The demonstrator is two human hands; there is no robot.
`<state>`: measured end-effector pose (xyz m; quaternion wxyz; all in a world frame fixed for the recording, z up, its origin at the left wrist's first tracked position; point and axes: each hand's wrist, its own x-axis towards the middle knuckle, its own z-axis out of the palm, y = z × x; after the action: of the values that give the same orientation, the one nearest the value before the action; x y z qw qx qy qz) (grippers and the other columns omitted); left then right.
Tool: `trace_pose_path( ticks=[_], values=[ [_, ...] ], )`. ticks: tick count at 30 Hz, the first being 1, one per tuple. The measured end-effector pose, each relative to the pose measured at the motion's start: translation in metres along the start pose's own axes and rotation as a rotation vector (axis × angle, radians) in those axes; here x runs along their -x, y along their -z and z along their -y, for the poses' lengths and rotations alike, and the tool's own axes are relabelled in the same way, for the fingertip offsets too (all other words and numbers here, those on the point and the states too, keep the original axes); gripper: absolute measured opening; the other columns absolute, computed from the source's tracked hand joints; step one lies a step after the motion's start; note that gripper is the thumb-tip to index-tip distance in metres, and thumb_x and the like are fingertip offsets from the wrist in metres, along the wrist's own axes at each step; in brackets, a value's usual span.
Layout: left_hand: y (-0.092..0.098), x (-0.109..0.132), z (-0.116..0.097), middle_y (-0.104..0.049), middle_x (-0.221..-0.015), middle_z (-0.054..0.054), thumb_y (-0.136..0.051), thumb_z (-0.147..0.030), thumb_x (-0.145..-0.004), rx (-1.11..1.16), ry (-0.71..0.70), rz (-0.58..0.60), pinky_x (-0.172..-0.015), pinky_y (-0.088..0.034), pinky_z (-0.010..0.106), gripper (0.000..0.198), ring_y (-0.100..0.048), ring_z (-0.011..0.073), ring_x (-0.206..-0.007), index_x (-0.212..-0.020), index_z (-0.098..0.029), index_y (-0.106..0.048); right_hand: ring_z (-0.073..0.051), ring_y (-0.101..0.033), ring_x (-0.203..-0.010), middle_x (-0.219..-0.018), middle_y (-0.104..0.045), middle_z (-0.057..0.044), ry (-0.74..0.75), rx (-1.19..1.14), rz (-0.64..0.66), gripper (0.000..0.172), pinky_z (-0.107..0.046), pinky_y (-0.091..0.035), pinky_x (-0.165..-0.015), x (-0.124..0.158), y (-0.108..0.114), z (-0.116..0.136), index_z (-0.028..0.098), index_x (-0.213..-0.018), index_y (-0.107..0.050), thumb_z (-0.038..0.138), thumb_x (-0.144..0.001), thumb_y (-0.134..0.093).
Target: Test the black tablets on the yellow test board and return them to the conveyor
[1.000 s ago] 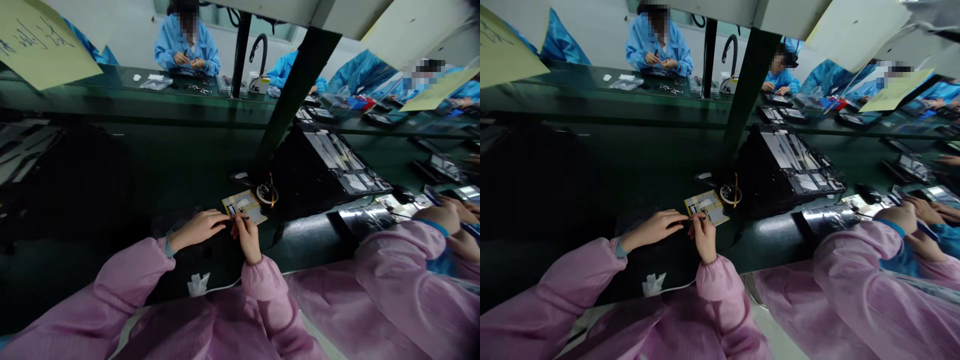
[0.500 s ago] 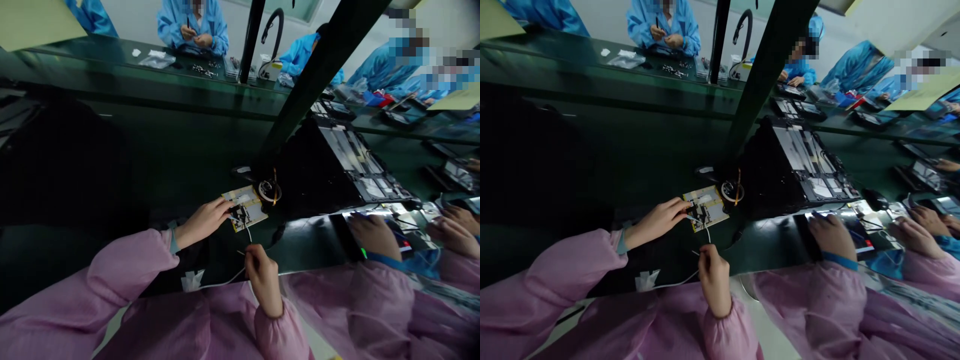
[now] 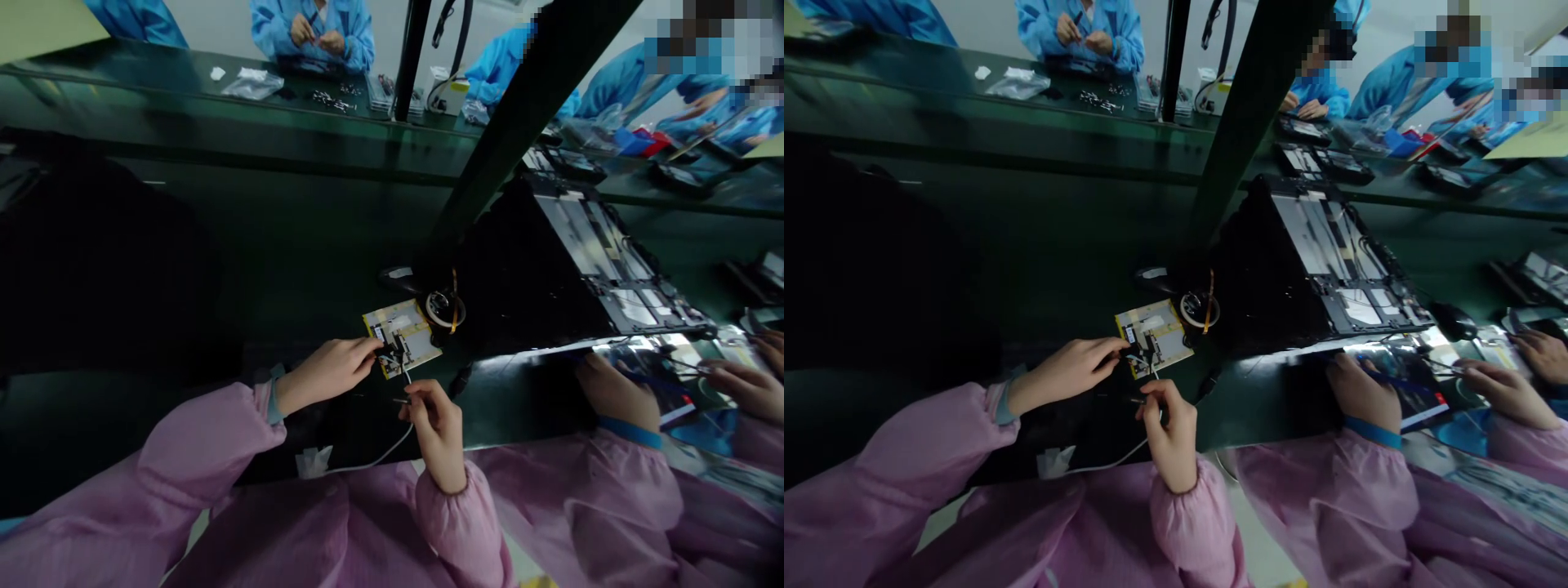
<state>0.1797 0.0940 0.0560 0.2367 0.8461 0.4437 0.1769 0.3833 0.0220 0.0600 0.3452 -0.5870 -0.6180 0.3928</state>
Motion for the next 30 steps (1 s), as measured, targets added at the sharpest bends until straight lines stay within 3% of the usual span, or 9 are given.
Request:
trace_pose_path(
  ticks=[2, 6, 8, 11, 16, 22, 26, 30],
  values=[
    [-0.006, 0.001, -0.002, -0.068, -0.102, 0.006, -0.042, -0.018, -0.093, -0.109, -0.037, 0.027, -0.078, -0.054, 0.033, 0.025, -0.066, 0.0192, -0.087, -0.115, -0.017, -0.054, -0.015, -0.057, -0.058, -0.067, -0.060, -0.001, 0.008, 0.278, -0.046, 0.016, -0.026, -0.044, -0.057, -0.003, 0.004, -0.009, 0.021, -0.093, -0.060, 0.023, -0.090, -0.044],
    [-0.011, 0.003, -0.004, -0.062, -0.106, 0.008, -0.039, -0.019, -0.095, -0.156, -0.047, -0.027, -0.083, -0.053, 0.034, 0.023, -0.062, 0.0193, -0.095, -0.112, -0.016, -0.054, -0.026, -0.057, -0.093, -0.101, -0.062, -0.012, 0.144, 0.640, -0.177, 0.018, -0.037, -0.047, -0.078, -0.019, 0.017, -0.008, 0.020, -0.099, -0.063, 0.025, -0.090, -0.048],
    [-0.010, 0.003, -0.005, -0.060, -0.108, 0.007, -0.040, -0.022, -0.096, -0.112, -0.021, -0.077, -0.086, -0.052, 0.034, 0.023, -0.061, 0.0182, -0.098, -0.113, -0.018, -0.054, -0.027, -0.054, -0.102, -0.110, -0.060, -0.013, 0.237, 0.631, -0.176, 0.020, -0.040, -0.046, -0.086, -0.035, 0.021, 0.000, 0.019, -0.104, -0.062, 0.025, -0.091, -0.049],
    [-0.007, 0.001, -0.007, -0.059, -0.106, 0.006, -0.040, -0.021, -0.096, -0.066, -0.002, -0.143, -0.089, -0.051, 0.034, 0.021, -0.060, 0.0178, -0.098, -0.111, -0.018, -0.054, -0.023, -0.054, -0.104, -0.108, -0.061, -0.010, 0.374, 0.485, -0.049, 0.022, -0.037, -0.045, -0.092, -0.070, 0.015, 0.004, 0.019, -0.107, -0.061, 0.021, -0.092, -0.045],
    [-0.005, -0.007, -0.007, -0.059, -0.104, 0.008, -0.039, -0.012, -0.092, -0.026, -0.017, -0.231, -0.094, -0.049, 0.038, 0.019, -0.058, 0.0193, -0.103, -0.101, -0.017, -0.056, -0.024, -0.045, -0.124, -0.128, -0.055, -0.011, 0.554, 0.406, 0.213, 0.031, -0.044, -0.038, -0.104, -0.112, -0.009, -0.029, 0.020, -0.118, -0.058, 0.018, -0.089, -0.045],
    [0.004, -0.014, 0.000, -0.063, -0.098, 0.004, -0.046, -0.010, -0.087, 0.193, 0.147, -0.247, -0.079, -0.053, 0.030, 0.020, -0.062, 0.0156, -0.088, -0.100, -0.020, -0.056, -0.031, -0.034, -0.133, -0.130, -0.052, -0.013, 0.679, 0.461, 0.271, 0.027, -0.051, -0.034, -0.104, -0.105, -0.007, -0.047, 0.020, -0.105, -0.062, 0.036, -0.084, -0.062],
    [0.010, -0.016, -0.003, -0.063, -0.096, 0.003, -0.049, -0.017, -0.089, 0.223, 0.167, -0.242, -0.071, -0.052, 0.026, 0.015, -0.062, 0.0141, -0.082, -0.101, -0.021, -0.056, -0.029, -0.036, -0.130, -0.124, -0.056, -0.011, 0.692, 0.470, 0.266, 0.016, -0.051, -0.035, -0.103, -0.100, -0.013, -0.039, 0.021, -0.102, -0.061, 0.028, -0.087, -0.059],
    [0.006, -0.016, -0.003, -0.061, -0.096, 0.004, -0.047, -0.017, -0.092, 0.090, 0.117, -0.202, -0.076, -0.051, 0.030, 0.012, -0.061, 0.0158, -0.085, -0.100, -0.020, -0.055, -0.027, -0.042, -0.126, -0.116, -0.060, -0.009, 0.628, 0.329, 0.259, 0.006, -0.047, -0.038, -0.101, -0.098, -0.015, -0.036, 0.021, -0.091, -0.059, 0.024, -0.086, -0.058]
  ],
)
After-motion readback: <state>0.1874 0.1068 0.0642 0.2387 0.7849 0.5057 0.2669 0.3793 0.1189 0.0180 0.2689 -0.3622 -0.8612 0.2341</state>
